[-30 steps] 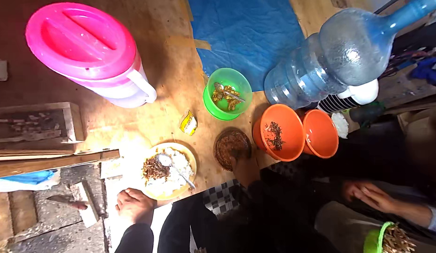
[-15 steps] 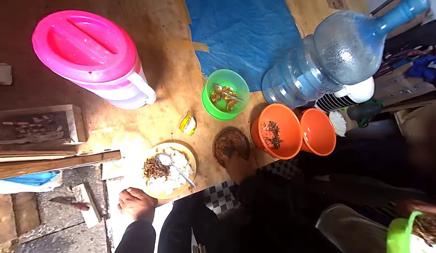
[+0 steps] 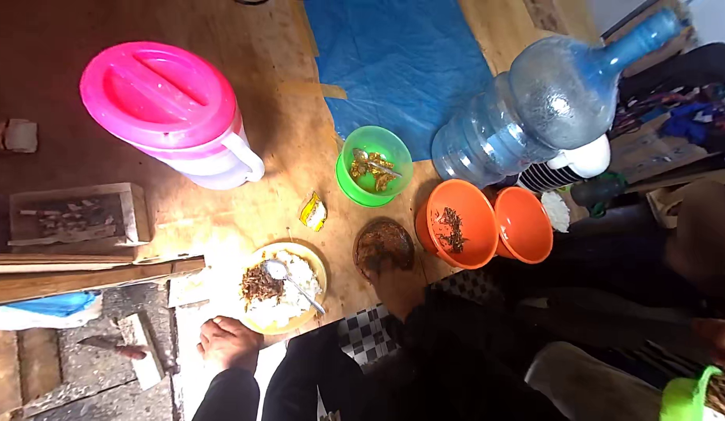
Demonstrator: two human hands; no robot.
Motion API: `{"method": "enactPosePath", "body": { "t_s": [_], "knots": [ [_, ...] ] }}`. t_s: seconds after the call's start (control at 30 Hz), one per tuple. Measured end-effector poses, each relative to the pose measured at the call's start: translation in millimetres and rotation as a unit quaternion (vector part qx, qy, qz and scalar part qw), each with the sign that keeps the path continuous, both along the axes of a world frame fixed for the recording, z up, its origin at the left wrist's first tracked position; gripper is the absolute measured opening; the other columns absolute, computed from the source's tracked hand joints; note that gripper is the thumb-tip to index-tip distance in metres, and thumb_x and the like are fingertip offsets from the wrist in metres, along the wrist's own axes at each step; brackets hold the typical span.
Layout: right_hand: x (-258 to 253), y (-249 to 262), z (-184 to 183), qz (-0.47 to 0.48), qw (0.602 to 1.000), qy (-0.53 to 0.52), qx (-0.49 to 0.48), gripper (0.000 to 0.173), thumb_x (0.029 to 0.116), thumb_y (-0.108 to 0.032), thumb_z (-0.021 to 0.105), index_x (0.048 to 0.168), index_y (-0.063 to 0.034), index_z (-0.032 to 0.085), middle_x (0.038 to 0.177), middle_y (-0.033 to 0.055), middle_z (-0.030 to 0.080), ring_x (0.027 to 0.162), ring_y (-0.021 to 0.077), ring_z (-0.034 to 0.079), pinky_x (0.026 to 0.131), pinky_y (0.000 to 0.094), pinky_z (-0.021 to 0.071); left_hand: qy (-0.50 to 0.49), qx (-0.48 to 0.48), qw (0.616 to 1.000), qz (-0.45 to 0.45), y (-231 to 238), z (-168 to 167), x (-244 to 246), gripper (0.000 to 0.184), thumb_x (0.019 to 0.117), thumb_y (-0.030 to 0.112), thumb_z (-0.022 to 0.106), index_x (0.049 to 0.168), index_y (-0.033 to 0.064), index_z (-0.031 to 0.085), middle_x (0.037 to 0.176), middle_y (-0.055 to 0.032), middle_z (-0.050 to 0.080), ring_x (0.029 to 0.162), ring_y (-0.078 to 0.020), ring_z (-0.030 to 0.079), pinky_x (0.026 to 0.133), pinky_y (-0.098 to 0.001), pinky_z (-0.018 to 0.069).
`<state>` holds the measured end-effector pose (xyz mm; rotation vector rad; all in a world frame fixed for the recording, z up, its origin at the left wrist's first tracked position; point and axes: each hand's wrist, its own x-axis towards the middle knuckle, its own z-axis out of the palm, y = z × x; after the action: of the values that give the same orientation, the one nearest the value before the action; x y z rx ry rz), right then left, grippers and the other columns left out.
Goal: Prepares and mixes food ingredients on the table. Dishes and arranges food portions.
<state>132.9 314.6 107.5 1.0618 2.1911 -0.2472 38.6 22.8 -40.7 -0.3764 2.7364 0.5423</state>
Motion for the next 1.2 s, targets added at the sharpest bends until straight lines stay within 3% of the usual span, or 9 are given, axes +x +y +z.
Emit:
{"method": "enactPosePath", "body": {
  "t_s": [0.1,0.2,0.37,0.5,0.73,0.87,1.0,1.1,1.2],
  "knots": [
    [11,7,-29,-0.016,1.0,0.01,0.022,0.07,0.1067,-0.061,0.032,0.135,-0.0019,0.056,0.109,0.0231,0.073,0.106,0.042,0.071,0.091,0.0615,0.0546,0.006,0.004,1.0,-0.003,-1,-3,-1,0.063,0.11,0.034,0.012,0.142,-0.0032,0.052,0.147,-0.0255,0.053,0.139,-0.04,0.049,0.117,-0.0539,0.0338],
    [2,32,-21,-0.076,0.996,-0.009,-0.034,0.073,0.1072,-0.062,0.026,0.138,-0.0027,0.055,0.125,0.0229,0.068,0.119,0.0404,0.066,0.098,0.0628,0.0505,-0.01,-0.001,1.0,-0.003,-3,-1,3,0.064,0.1096,0.034,0.011,0.143,-0.0027,0.051,0.148,-0.0247,0.052,0.14,-0.0398,0.048,0.116,-0.0537,0.035],
    [9,44,-31,-0.095,0.994,0.025,-0.046,0.072,0.1074,-0.06,0.028,0.142,-0.0022,0.053,0.123,0.024,0.069,0.118,0.0412,0.067,0.099,0.0623,0.0514,0.003,0.007,1.0,-0.006,1,0,1,0.062,0.1103,0.032,0.013,0.141,-0.0053,0.051,0.146,-0.0264,0.053,0.139,-0.0397,0.049,0.117,-0.0543,0.0334],
    [-21,89,-10,-0.156,0.978,0.024,-0.134,0.081,0.1075,-0.063,0.022,0.119,0.004,0.066,0.121,0.0273,0.066,0.115,0.0408,0.065,0.097,0.0621,0.0489,0.006,0.002,1.0,-0.006,1,1,-1,0.061,0.1103,0.032,0.012,0.138,-0.0045,0.052,0.144,-0.0257,0.054,0.139,-0.0392,0.049,0.117,-0.0536,0.0335],
    [-3,17,-24,-0.12,0.992,0.003,-0.048,0.072,0.1069,-0.061,0.029,0.139,-0.0016,0.054,0.123,0.0225,0.069,0.116,0.0395,0.068,0.097,0.0617,0.0526,0.01,-0.006,1.0,-0.007,1,-3,2,0.063,0.1097,0.034,0.011,0.139,-0.0037,0.052,0.144,-0.0255,0.054,0.138,-0.0389,0.05,0.117,-0.0537,0.0343],
    [-3,33,-18,-0.118,0.988,0.042,-0.094,0.07,0.1079,-0.059,0.029,0.132,-0.0015,0.06,0.122,0.0235,0.069,0.117,0.0402,0.066,0.097,0.0644,0.0508,0.001,-0.009,1.0,-0.002,-2,2,7,0.062,0.11,0.033,0.011,0.141,-0.0037,0.051,0.146,-0.0248,0.053,0.14,-0.0388,0.049,0.117,-0.0532,0.0339],
    [-1,39,-20,-0.102,0.992,0.012,-0.069,0.072,0.1072,-0.06,0.029,0.138,-0.0008,0.055,0.127,0.0241,0.067,0.122,0.0401,0.065,0.102,0.0627,0.0489,0.011,0.004,1.0,0.006,1,-2,4,0.063,0.11,0.035,0.011,0.14,-0.0035,0.051,0.144,-0.0262,0.054,0.138,-0.0409,0.049,0.116,-0.0551,0.0356],
    [-22,51,-11,-0.117,0.984,0.036,-0.128,0.074,0.1084,-0.059,0.024,0.12,-0.0012,0.068,0.121,0.0235,0.069,0.118,0.0386,0.066,0.097,0.063,0.0507,0.009,0.003,1.0,-0.004,-3,-1,3,0.063,0.1099,0.034,0.011,0.14,-0.0038,0.052,0.144,-0.026,0.054,0.139,-0.0399,0.049,0.117,-0.0542,0.0341],
    [-17,10,-8,-0.087,0.994,0.011,-0.068,0.067,0.1071,-0.059,0.031,0.133,-0.0028,0.058,0.119,0.0217,0.07,0.114,0.0391,0.068,0.095,0.0622,0.0526,0.019,0.013,1.0,0.002,0,-2,3,0.063,0.1097,0.035,0.012,0.139,-0.004,0.053,0.143,-0.0258,0.055,0.138,-0.0399,0.05,0.117,-0.054,0.0344]
  ]
}}
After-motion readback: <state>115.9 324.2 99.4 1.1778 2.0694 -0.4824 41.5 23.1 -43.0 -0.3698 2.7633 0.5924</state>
